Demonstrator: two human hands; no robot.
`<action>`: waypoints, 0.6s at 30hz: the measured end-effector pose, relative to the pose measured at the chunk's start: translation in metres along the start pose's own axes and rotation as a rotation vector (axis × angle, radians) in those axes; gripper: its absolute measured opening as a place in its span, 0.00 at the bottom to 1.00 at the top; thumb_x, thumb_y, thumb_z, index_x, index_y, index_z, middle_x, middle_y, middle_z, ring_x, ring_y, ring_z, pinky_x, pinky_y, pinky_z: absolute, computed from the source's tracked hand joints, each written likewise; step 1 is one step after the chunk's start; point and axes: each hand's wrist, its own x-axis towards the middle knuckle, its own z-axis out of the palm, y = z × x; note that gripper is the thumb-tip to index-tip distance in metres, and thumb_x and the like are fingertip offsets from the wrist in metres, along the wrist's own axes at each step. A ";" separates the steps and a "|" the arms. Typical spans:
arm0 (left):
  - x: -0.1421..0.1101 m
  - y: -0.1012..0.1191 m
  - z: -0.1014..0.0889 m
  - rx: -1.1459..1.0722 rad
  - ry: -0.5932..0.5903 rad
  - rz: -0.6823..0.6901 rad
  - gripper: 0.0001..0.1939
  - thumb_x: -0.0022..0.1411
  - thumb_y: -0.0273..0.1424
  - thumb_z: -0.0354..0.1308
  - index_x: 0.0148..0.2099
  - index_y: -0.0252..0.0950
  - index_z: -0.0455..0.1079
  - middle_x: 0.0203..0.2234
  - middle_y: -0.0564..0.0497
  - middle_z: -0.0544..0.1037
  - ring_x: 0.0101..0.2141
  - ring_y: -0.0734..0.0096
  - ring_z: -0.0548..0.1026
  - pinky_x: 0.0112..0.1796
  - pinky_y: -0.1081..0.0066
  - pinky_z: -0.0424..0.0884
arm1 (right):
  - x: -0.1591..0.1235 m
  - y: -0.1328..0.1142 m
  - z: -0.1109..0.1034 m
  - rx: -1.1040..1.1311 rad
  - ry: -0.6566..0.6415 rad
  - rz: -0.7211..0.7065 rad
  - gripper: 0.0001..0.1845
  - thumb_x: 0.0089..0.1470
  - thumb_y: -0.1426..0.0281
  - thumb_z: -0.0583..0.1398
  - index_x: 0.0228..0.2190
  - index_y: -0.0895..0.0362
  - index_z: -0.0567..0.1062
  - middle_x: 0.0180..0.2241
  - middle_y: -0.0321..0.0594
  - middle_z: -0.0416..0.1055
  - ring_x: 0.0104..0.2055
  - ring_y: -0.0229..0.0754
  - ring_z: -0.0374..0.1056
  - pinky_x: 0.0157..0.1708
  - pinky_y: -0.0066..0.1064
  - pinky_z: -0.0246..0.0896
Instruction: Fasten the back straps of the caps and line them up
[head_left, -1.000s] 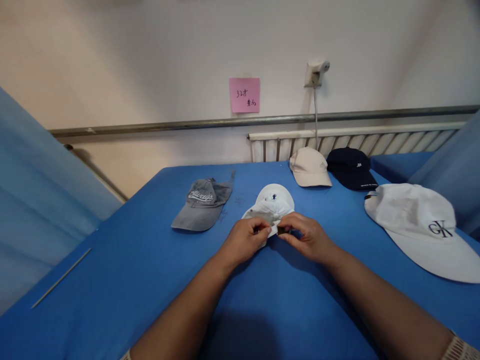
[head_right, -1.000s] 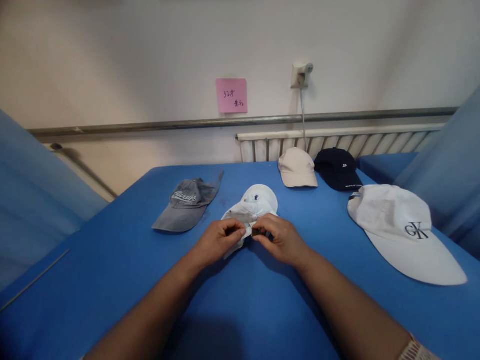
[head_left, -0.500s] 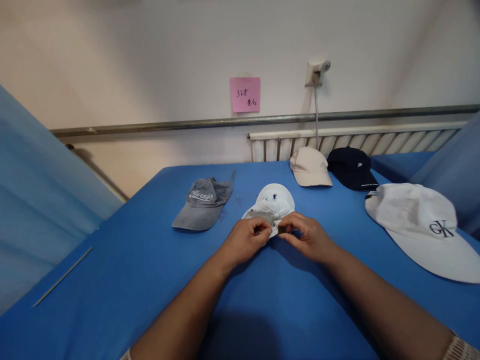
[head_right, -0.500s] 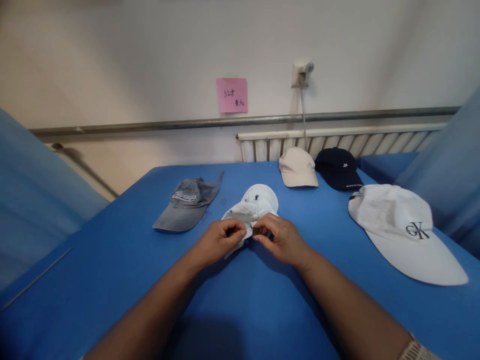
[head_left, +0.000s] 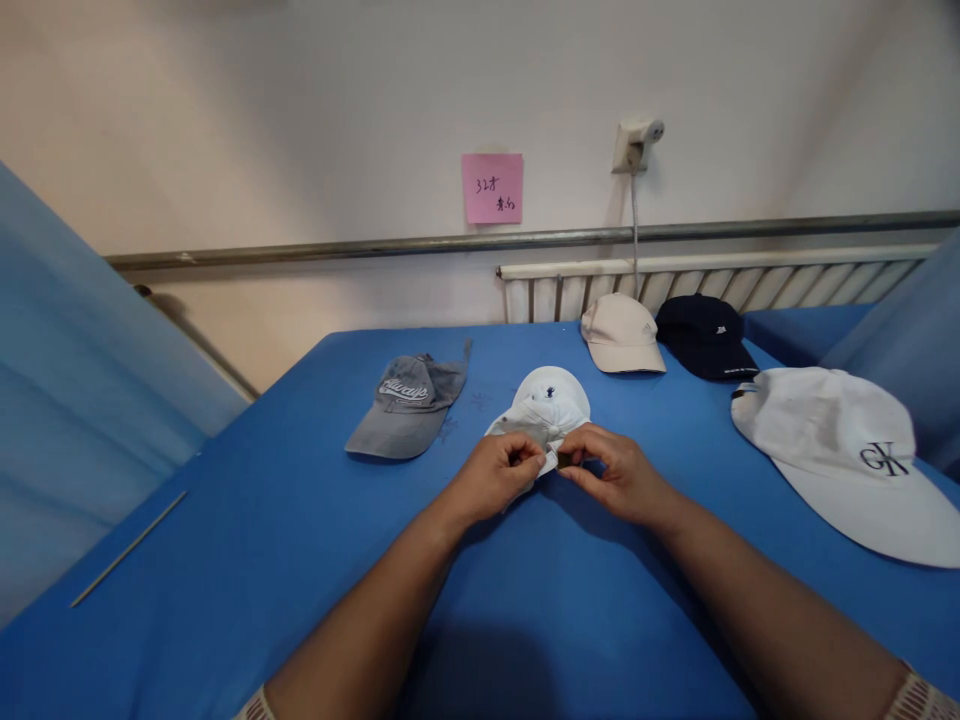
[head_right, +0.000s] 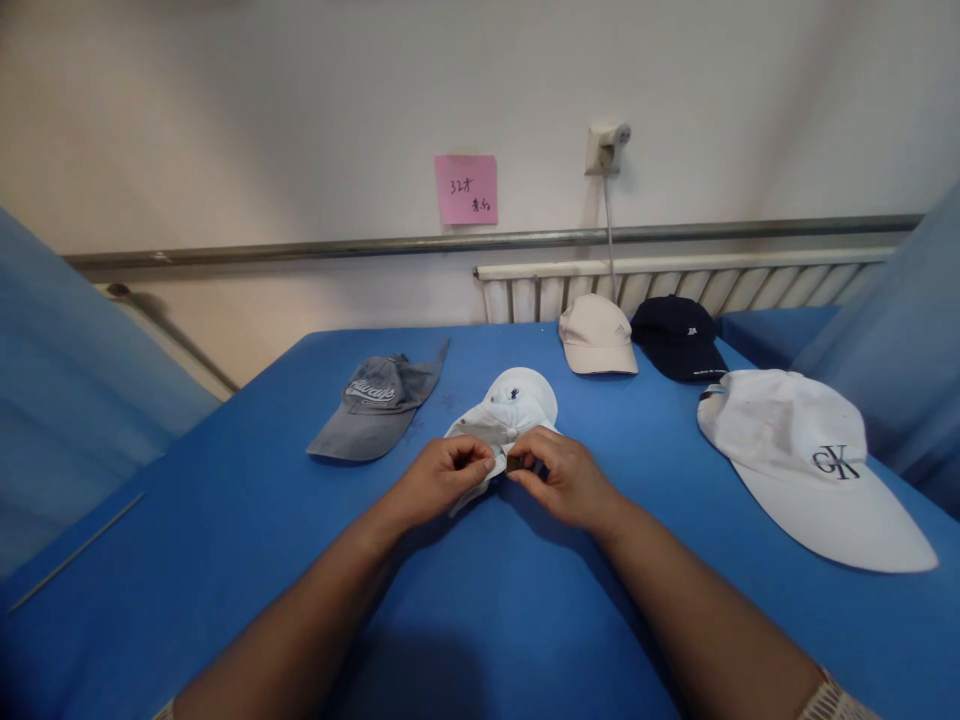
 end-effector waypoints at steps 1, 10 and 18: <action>0.000 0.000 0.000 -0.011 0.002 -0.002 0.11 0.58 0.36 0.55 0.31 0.34 0.72 0.21 0.55 0.68 0.23 0.76 0.62 0.24 0.75 0.57 | 0.000 0.000 0.000 0.006 -0.002 0.008 0.09 0.54 0.74 0.60 0.38 0.52 0.71 0.34 0.38 0.71 0.34 0.40 0.68 0.35 0.33 0.65; -0.001 0.000 0.000 -0.035 -0.016 0.007 0.12 0.58 0.37 0.55 0.31 0.32 0.73 0.21 0.54 0.68 0.23 0.77 0.62 0.24 0.76 0.58 | 0.000 -0.001 0.000 0.025 -0.002 0.012 0.08 0.53 0.75 0.60 0.36 0.53 0.72 0.33 0.38 0.71 0.34 0.40 0.68 0.35 0.33 0.64; -0.002 0.000 -0.002 -0.041 -0.047 0.002 0.12 0.59 0.37 0.55 0.32 0.33 0.73 0.21 0.54 0.68 0.22 0.77 0.62 0.23 0.76 0.58 | 0.000 0.000 -0.001 0.030 -0.015 0.011 0.09 0.54 0.74 0.60 0.38 0.52 0.72 0.32 0.37 0.71 0.32 0.39 0.68 0.34 0.32 0.64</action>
